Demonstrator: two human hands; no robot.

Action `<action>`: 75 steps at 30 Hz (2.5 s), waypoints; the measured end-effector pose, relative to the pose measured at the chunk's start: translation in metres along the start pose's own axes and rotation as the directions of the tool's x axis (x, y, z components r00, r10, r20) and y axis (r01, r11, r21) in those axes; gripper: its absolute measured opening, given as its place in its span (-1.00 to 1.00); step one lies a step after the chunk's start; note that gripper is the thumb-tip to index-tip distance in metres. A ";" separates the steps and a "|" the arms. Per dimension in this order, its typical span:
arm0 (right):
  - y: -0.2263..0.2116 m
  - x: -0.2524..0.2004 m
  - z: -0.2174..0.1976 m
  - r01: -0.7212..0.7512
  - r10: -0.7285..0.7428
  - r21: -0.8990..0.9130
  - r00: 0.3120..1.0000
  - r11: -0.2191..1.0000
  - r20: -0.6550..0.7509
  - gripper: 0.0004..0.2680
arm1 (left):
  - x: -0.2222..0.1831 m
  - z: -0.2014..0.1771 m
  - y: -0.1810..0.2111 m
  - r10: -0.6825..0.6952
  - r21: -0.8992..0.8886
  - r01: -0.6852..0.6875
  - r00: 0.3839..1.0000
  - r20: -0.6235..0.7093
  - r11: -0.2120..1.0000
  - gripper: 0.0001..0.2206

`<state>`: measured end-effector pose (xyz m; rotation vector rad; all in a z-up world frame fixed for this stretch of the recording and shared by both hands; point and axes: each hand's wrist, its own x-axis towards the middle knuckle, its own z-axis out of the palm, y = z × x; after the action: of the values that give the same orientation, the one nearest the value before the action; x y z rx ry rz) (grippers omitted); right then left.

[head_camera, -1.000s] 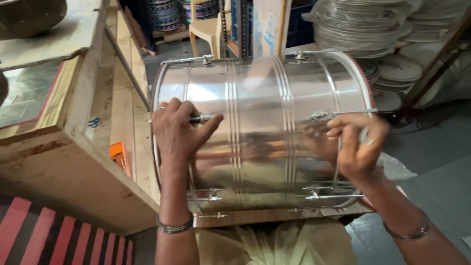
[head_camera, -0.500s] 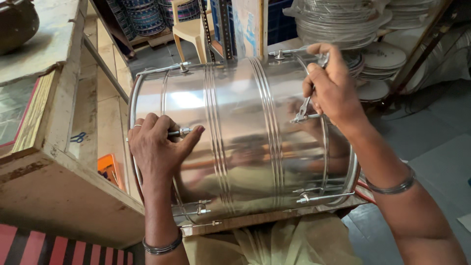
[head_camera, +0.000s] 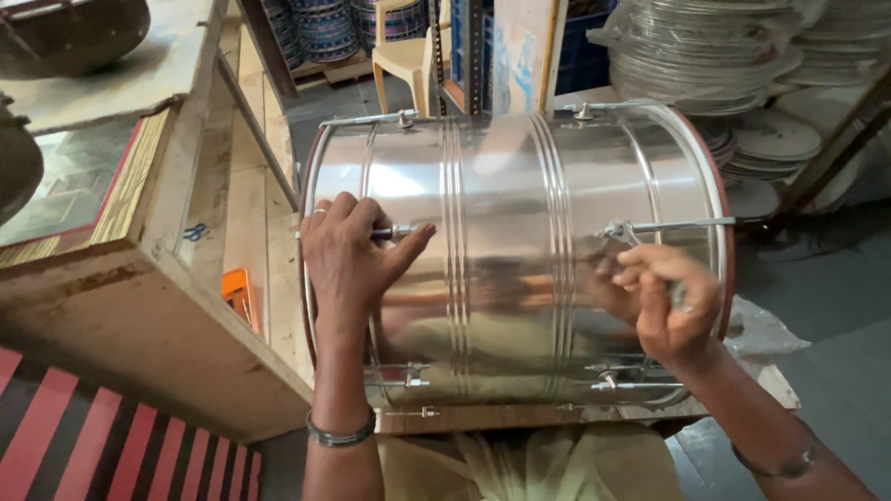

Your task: The person uses a wrench to tighten or loosen the metal hardware on a large drum. The person works around the circumference of the drum, manipulating the tension rods and brackets with the tool and their hands.

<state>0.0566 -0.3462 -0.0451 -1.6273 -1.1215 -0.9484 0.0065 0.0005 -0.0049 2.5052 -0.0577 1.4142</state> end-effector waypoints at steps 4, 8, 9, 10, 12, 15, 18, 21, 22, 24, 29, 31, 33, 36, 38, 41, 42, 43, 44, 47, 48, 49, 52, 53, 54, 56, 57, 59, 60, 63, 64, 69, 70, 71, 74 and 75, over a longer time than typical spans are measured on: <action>-0.007 0.008 -0.011 -0.136 0.141 0.098 0.989 0.986 -0.042 -0.91 | 0.002 0.001 0.000 0.006 -0.005 -0.006 1.000 -0.015 1.000 -0.50; 0.002 0.051 -0.019 -0.366 0.387 0.201 0.919 0.909 -0.077 -0.91 | 0.001 0.000 0.000 0.008 -0.005 -0.008 1.000 -0.008 1.000 -0.48; 0.005 0.061 -0.018 -0.426 0.440 0.208 0.898 0.880 -0.024 -0.89 | 0.000 -0.001 0.001 0.009 -0.002 -0.009 1.000 -0.011 1.000 -0.48; 0.007 0.068 -0.013 -0.423 0.437 0.211 0.899 0.881 -0.024 -0.89 | -0.002 -0.002 0.001 0.015 -0.003 -0.015 1.000 -0.017 1.000 -0.48; 0.014 0.075 -0.005 -0.580 0.580 0.122 0.814 0.805 0.042 -0.84 | -0.003 -0.004 0.002 0.021 -0.001 -0.021 1.000 -0.022 1.000 -0.49; 0.022 0.063 0.000 -0.474 0.489 0.193 0.872 0.859 -0.035 -0.87 | -0.001 -0.004 0.002 0.014 -0.012 -0.014 1.000 -0.016 1.000 -0.49; 0.016 0.026 0.012 -0.326 0.343 0.160 0.934 0.932 -0.097 -0.92 | 0.000 -0.003 0.001 0.012 -0.031 -0.013 1.000 -0.022 0.999 -0.50; 0.007 0.002 0.018 0.040 -0.037 -0.134 0.999 0.990 0.024 -0.87 | 0.004 0.000 0.001 0.009 -0.031 -0.010 1.000 -0.023 0.999 -0.49; 0.010 0.003 0.018 0.046 -0.043 -0.129 0.999 0.991 0.027 -0.87 | 0.005 0.001 0.001 0.008 -0.034 -0.009 1.000 -0.028 0.999 -0.48; 0.016 0.006 0.013 0.150 -0.139 -0.197 0.988 0.969 0.072 -0.90 | 0.006 0.003 0.000 0.004 -0.034 -0.005 0.999 -0.032 0.999 -0.48; 0.017 0.025 -0.032 -0.168 0.131 -0.121 0.955 0.978 -0.265 -0.92 | 0.009 0.007 -0.001 0.017 -0.039 -0.019 0.999 -0.037 0.999 -0.47; 0.013 0.032 -0.048 -0.238 0.186 -0.198 0.950 0.951 -0.250 -0.92 | 0.011 0.010 -0.002 0.011 -0.026 -0.012 1.000 -0.027 1.000 -0.46; 0.016 0.037 -0.058 -0.037 -0.013 -0.581 0.997 0.813 -0.082 -0.97 | 0.013 0.011 -0.002 0.002 -0.011 -0.002 1.000 -0.020 1.000 -0.46; 0.026 0.036 -0.054 0.058 -0.028 -0.697 0.998 0.715 0.055 -0.91 | 0.018 0.015 -0.002 -0.019 -0.029 0.019 1.000 -0.004 0.999 -0.46; 0.029 0.032 -0.046 0.095 -0.010 -0.745 0.993 0.660 0.118 -0.89 | 0.020 0.018 -0.001 0.000 -0.015 0.000 1.000 -0.022 1.000 -0.44; 0.030 0.027 -0.042 0.114 0.039 -0.741 0.982 0.661 0.186 -0.88 | 0.019 0.016 -0.001 0.007 -0.033 -0.008 1.000 -0.028 0.999 -0.48; 0.031 0.023 -0.041 0.087 0.071 -0.695 0.978 0.714 0.195 -0.88 | 0.019 0.016 -0.001 0.003 -0.016 -0.003 0.999 -0.033 1.000 -0.48; 0.034 0.020 -0.043 0.092 0.060 -0.682 0.979 0.725 0.197 -0.88 | 0.019 0.018 0.002 -0.015 -0.026 0.013 0.996 -0.087 1.000 -0.50; 0.037 0.019 -0.044 0.086 0.067 -0.685 0.979 0.723 0.194 -0.89 | 0.019 0.020 0.005 -0.032 -0.035 0.027 0.990 -0.140 0.999 -0.52; 0.052 0.014 -0.042 0.069 0.061 -0.631 0.982 0.773 0.181 -0.89 | 0.023 0.039 0.035 0.037 -0.040 -0.042 0.993 -0.114 0.998 -0.55; 0.056 0.010 -0.043 0.046 0.070 -0.589 0.982 0.807 0.173 -0.89 | 0.021 0.049 0.052 0.070 -0.028 -0.072 0.996 -0.057 0.997 -0.51; 0.061 0.008 -0.043 0.048 0.064 -0.579 0.983 0.814 0.172 -0.89 | 0.020 0.059 0.069 -0.002 -0.272 0.047 0.986 0.164 0.961 -0.43; 0.070 0.000 -0.044 -0.077 0.164 -0.453 0.974 0.888 0.155 -0.83 | 0.021 0.097 0.127 0.255 -0.253 -0.185 0.925 0.280 0.950 -0.38; 0.070 -0.003 -0.044 -0.091 0.175 -0.460 0.974 0.884 0.144 -0.81 | 0.019 0.109 0.144 0.290 -0.273 -0.200 0.891 0.348 0.941 -0.36; 0.072 -0.006 -0.044 -0.106 0.187 -0.466 0.973 0.878 0.133 -0.80 | 0.018 0.120 0.158 0.287 -0.269 -0.198 0.893 0.347 0.942 -0.36; 0.076 -0.009 -0.045 -0.069 0.149 -0.478 0.980 0.876 0.132 -0.76 | 0.012 0.139 0.178 0.373 -0.158 -0.347 0.907 0.196 0.925 -0.44; 0.078 -0.011 -0.045 -0.035 0.113 -0.492 0.985 0.870 0.131 -0.72 | 0.006 0.145 0.180 0.371 -0.154 -0.346 0.908 0.195 0.926 -0.44; 0.080 -0.011 -0.046 -0.019 0.099 -0.480 0.985 0.877 0.142 -0.76 | -0.003 0.155 0.180 0.321 -0.289 -0.272 0.937 0.140 0.918 -0.52; 0.080 -0.009 -0.046 -0.005 0.086 -0.471 0.985 0.882 0.151 -0.79 | -0.005 0.158 0.177 0.319 -0.287 -0.271 0.937 0.138 0.919 -0.52; 0.072 -0.002 -0.043 -0.039 0.125 -0.492 0.982 0.870 0.142 -0.81 | -0.003 0.158 0.166 0.349 -0.416 -0.282 0.932 0.093 0.864 -0.64; 0.068 -0.001 -0.042 -0.038 0.123 -0.485 0.982 0.874 0.144 -0.81 | 0.000 0.155 0.162 0.328 -0.483 -0.234 0.937 0.119 0.844 -0.67; 0.082 -0.009 -0.044 -0.189 0.275 -0.413 0.948 0.891 0.159 -0.81 | 0.018 0.127 0.163 0.307 -0.357 -0.222 0.930 0.202 0.907 -0.84; 0.093 -0.016 -0.044 -0.187 0.272 -0.408 0.949 0.894 0.161 -0.81 | 0.021 0.122 0.165 0.278 -0.352 -0.182 0.929 0.246 0.918 -0.83; 0.105 -0.024 -0.044 -0.274 0.334 -0.329 0.932 0.904 0.142 -0.82 | 0.025 0.117 0.166 0.248 -0.346 -0.141 0.925 0.288 0.928 -0.80; 0.153 -0.048 -0.038 -0.207 0.270 -0.333 0.951 0.920 0.153 -0.86 | 0.034 0.112 0.169 0.249 -0.344 -0.129 0.910 0.332 0.930 -0.81; 0.169 -0.055 -0.036 -0.065 0.150 -0.427 0.974 0.902 0.169 -0.88 | 0.035 0.114 0.169 0.232 -0.330 -0.119 0.915 0.329 0.936 -0.81</action>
<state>0.1984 -0.4225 -0.1287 -2.1521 -0.9870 -1.0206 0.0927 -0.1873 0.0038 2.5058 -0.5463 0.8896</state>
